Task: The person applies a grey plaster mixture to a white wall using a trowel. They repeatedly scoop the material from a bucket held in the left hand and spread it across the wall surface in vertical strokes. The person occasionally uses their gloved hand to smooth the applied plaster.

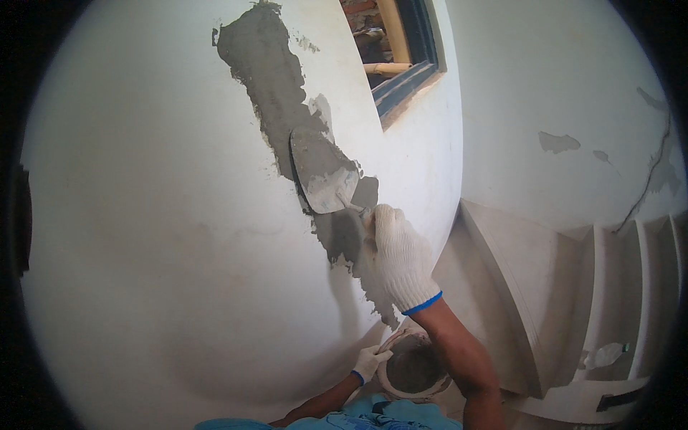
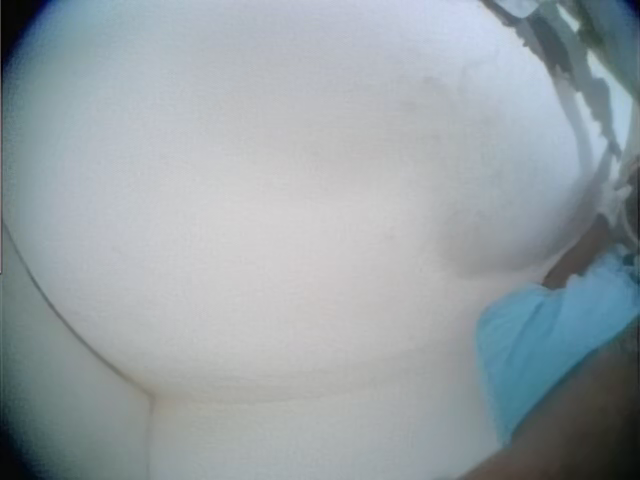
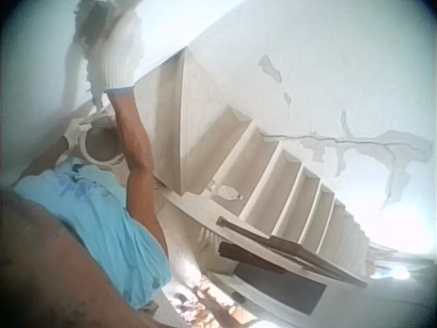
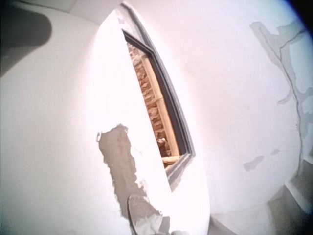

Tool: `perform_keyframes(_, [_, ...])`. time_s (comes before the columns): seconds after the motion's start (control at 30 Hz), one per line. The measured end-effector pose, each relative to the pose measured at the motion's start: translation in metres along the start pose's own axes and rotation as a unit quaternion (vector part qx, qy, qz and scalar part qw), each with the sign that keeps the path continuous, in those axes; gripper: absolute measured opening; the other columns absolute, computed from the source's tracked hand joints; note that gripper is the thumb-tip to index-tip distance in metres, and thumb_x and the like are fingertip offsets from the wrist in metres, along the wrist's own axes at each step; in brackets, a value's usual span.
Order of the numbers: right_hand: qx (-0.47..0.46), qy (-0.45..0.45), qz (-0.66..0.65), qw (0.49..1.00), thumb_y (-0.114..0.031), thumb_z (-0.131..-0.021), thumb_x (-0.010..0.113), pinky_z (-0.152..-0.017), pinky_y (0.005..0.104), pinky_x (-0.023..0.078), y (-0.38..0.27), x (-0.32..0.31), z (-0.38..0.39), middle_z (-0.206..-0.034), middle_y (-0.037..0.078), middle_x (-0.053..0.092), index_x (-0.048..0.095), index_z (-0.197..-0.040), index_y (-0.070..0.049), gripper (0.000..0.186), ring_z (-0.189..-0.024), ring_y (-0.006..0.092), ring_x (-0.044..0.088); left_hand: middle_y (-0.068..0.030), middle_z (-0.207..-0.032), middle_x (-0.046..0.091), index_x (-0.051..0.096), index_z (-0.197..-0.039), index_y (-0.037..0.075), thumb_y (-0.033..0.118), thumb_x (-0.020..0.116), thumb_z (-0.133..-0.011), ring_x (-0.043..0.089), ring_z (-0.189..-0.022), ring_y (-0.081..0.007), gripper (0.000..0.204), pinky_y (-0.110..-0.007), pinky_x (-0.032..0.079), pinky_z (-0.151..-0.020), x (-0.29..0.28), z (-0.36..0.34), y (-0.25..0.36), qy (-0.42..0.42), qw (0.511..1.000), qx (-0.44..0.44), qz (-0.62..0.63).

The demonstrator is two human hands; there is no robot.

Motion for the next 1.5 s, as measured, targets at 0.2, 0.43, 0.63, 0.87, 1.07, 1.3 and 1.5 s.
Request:
perform_keyframes(0.2, [0.007, -0.008, 0.015, 1.0, -0.006, -0.085, 0.07, -0.071, 0.0489, 0.054, 0.002, -0.003, -0.002, -0.101, 0.015, 0.066, 0.055, -0.102, -0.01, 0.024, -0.085, 0.0414, 0.068, -0.001, -0.094, 0.071, 0.077, -0.111, 0.001, 0.024, 0.079, -0.093, 0.063, -0.083, -0.0108, 0.03, -0.029, 0.051, -0.073, 0.0, 0.0, 0.002, 0.0, 1.0, 0.003, -0.009])
perform_keyframes(0.43, [0.011, -0.005, 0.037, 0.999, -0.005, -0.084, 0.07, -0.07, 0.0474, 0.054, 0.001, 0.0, -0.002, -0.1, 0.015, 0.066, 0.055, -0.101, -0.009, 0.023, -0.084, 0.0403, 0.068, -0.0015, -0.089, 0.072, 0.078, -0.106, -0.003, 0.025, 0.079, -0.093, 0.063, -0.079, -0.0111, 0.031, -0.029, 0.052, -0.072, -0.004, -0.004, -0.005, 0.01, 1.0, 0.019, 0.009])
perform_keyframes(0.63, [-0.006, -0.005, 0.039, 0.999, -0.004, -0.084, 0.071, -0.07, 0.0462, 0.055, 0.004, -0.005, -0.006, -0.099, 0.016, 0.067, 0.057, -0.102, -0.008, 0.024, -0.083, 0.0399, 0.068, -0.0026, -0.089, 0.073, 0.078, -0.106, -0.003, 0.025, 0.08, -0.092, 0.064, -0.079, -0.0116, 0.031, -0.03, 0.053, -0.072, -0.001, -0.001, 0.005, 0.009, 1.0, 0.011, -0.013])
perform_keyframes(0.87, [-0.009, -0.037, 0.03, 0.999, -0.009, -0.087, 0.071, -0.074, 0.0494, 0.054, 0.008, -0.004, -0.009, -0.102, 0.017, 0.066, 0.055, -0.11, -0.009, 0.028, -0.088, 0.0401, 0.069, -0.0031, -0.09, 0.074, 0.078, -0.108, -0.004, 0.025, 0.08, -0.092, 0.065, -0.08, -0.0121, 0.033, -0.03, 0.053, -0.073, 0.003, -0.002, 0.006, -0.007, 1.0, 0.009, -0.015])
perform_keyframes(1.07, [-0.003, -0.031, -0.038, 0.999, -0.011, -0.086, 0.073, -0.075, 0.0503, 0.054, 0.011, -0.002, -0.005, -0.104, 0.017, 0.065, 0.054, -0.113, -0.009, 0.033, -0.09, 0.0416, 0.068, -0.001, -0.094, 0.072, 0.077, -0.11, 0.0, 0.022, 0.078, -0.093, 0.064, -0.083, -0.0108, 0.027, -0.029, 0.052, -0.073, 0.002, -0.003, 0.002, -0.01, 1.0, 0.003, -0.019])
perform_keyframes(1.3, [-0.028, 0.007, -0.028, 0.999, 0.0, -0.083, 0.07, -0.067, 0.0469, 0.053, 0.008, -0.003, -0.009, -0.093, 0.017, 0.064, 0.053, -0.099, -0.008, 0.024, -0.079, 0.0424, 0.067, -0.0022, -0.095, 0.073, 0.077, -0.111, 0.0, 0.021, 0.077, -0.093, 0.065, -0.083, -0.0114, 0.028, -0.029, 0.053, -0.073, -0.004, -0.004, 0.001, -0.002, 1.0, -0.001, -0.009])
perform_keyframes(1.5, [-0.031, 0.014, 0.002, 0.999, 0.0, -0.082, 0.07, -0.069, 0.0457, 0.054, 0.005, -0.006, -0.01, -0.097, 0.016, 0.066, 0.054, -0.1, -0.008, 0.025, -0.082, 0.0403, 0.068, -0.0023, -0.094, 0.073, 0.077, -0.11, -0.001, 0.023, 0.078, -0.093, 0.065, -0.082, -0.0116, 0.029, -0.03, 0.052, -0.073, -0.003, -0.002, 0.003, 0.003, 1.0, -0.003, -0.005])
Point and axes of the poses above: each hand's wrist, its own z-axis away from the middle knuckle, its own x-axis out of the palm, y = z × x, the point moved 7 cm from there along -z, towards the middle knuckle
